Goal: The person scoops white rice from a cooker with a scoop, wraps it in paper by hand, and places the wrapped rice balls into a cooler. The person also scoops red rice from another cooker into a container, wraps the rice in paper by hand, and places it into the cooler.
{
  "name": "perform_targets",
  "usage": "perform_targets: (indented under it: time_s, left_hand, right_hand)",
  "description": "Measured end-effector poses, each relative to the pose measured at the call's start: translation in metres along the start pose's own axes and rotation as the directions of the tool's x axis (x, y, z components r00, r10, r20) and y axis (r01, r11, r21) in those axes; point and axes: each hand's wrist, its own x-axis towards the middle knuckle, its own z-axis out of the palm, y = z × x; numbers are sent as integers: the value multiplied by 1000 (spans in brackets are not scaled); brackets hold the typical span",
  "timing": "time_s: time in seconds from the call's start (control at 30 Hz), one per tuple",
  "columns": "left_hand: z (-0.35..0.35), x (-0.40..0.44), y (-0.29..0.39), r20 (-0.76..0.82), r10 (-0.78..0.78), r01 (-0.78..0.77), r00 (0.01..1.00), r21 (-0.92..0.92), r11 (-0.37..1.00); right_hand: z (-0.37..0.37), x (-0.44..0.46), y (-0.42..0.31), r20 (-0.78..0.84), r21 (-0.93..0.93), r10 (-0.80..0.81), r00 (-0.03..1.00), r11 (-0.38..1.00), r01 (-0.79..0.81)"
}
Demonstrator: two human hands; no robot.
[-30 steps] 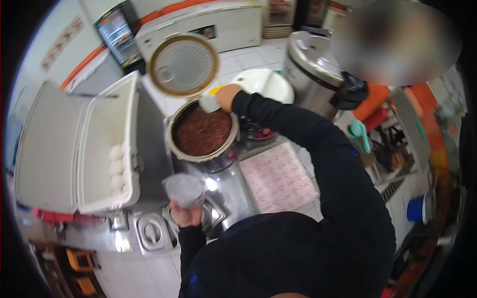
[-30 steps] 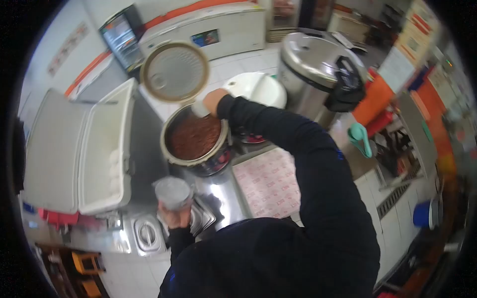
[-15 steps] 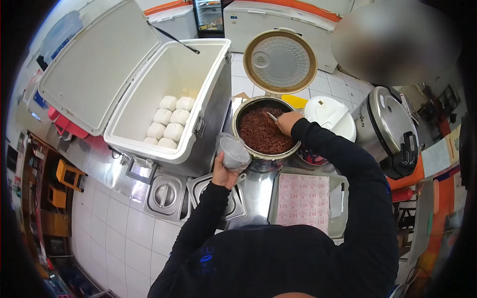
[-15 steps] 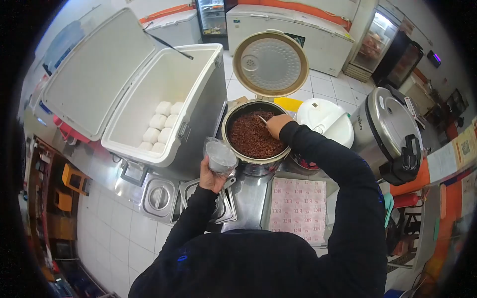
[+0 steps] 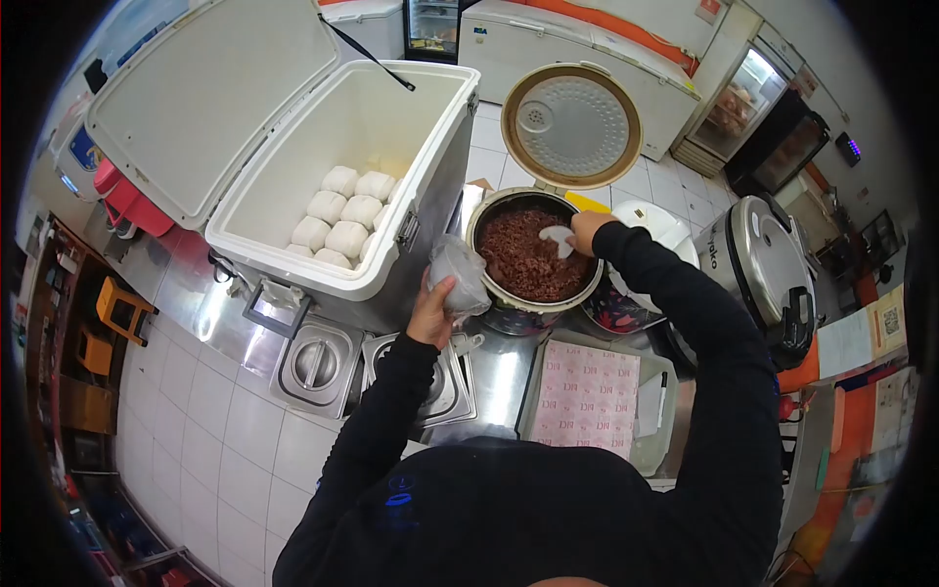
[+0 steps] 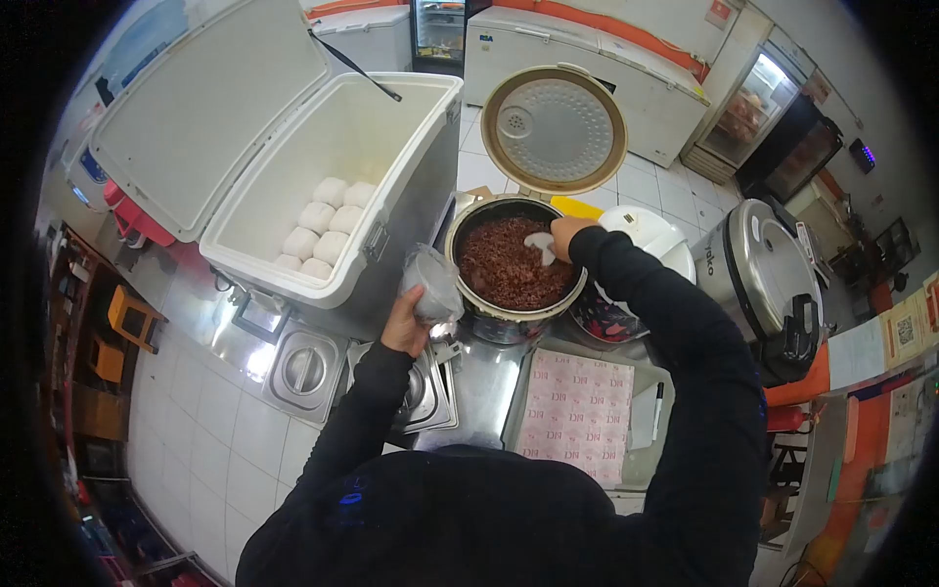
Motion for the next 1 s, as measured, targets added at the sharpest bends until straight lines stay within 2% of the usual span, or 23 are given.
perform_targets:
  time_s: [0.07, 0.17, 0.23, 0.37, 0.4, 0.47, 0.5, 0.57, 0.7, 0.73, 0.83, 0.9, 0.97, 1.0]
  left_hand:
    - [2, 4, -1, -5, 6, -7, 1000, -34, 999]
    - [4, 5, 4, 46, -78, 84, 996, -135, 987]
    - [6, 2, 7, 58, -88, 93, 994, -102, 990]
    - [5, 3, 5, 65, -82, 87, 995, -90, 992]
    - [7, 3, 6, 70, -82, 90, 994, -124, 988]
    - [13, -1, 10, 76, -87, 100, 993, -190, 977]
    - [12, -1, 9, 77, -93, 103, 993, -151, 983]
    - [9, 2, 8, 78, -100, 105, 992, -69, 992]
    - [8, 0, 8, 62, -108, 112, 992, -74, 991]
    - [9, 0, 9, 68, -107, 112, 992, -77, 991]
    - [3, -1, 9, 72, -118, 126, 990, -111, 986]
    - [0, 0, 8, 64, -100, 107, 993, -109, 988]
    - [0, -3, 6, 43, -57, 60, 997, -74, 995]
    - [-2, -2, 5, 38, -52, 54, 998, -76, 996]
  right_hand:
    - [20, 19, 2, 38, 57, -8, 999, 998, 6]
    - [31, 35, 1, 77, 122, -26, 997, 992, 17]
    - [33, 38, -1, 156, 183, -56, 986, 983, 27]
    - [44, 26, -14, 49, 240, -70, 996, 969, 56]
    - [41, 15, -30, -32, 90, -81, 996, 992, 84]
    - [30, -3, -58, -24, -88, -211, 977, 974, 209]
    - [27, -9, -70, -12, -170, -275, 961, 948, 269]
    - [25, -15, -90, 32, -295, -387, 921, 877, 379]
    - [16, -15, -104, 105, -426, -531, 841, 740, 521]
    - [11, -12, -102, 147, -456, -535, 832, 710, 537]
    - [-22, -10, -88, -2, -374, -388, 922, 855, 359]
    - [-50, -5, -71, 100, -399, -210, 973, 887, 232]
    - [-45, 10, -35, 59, -221, -107, 993, 968, 118]
    - [-28, 15, -18, 64, -173, -113, 991, 977, 123]
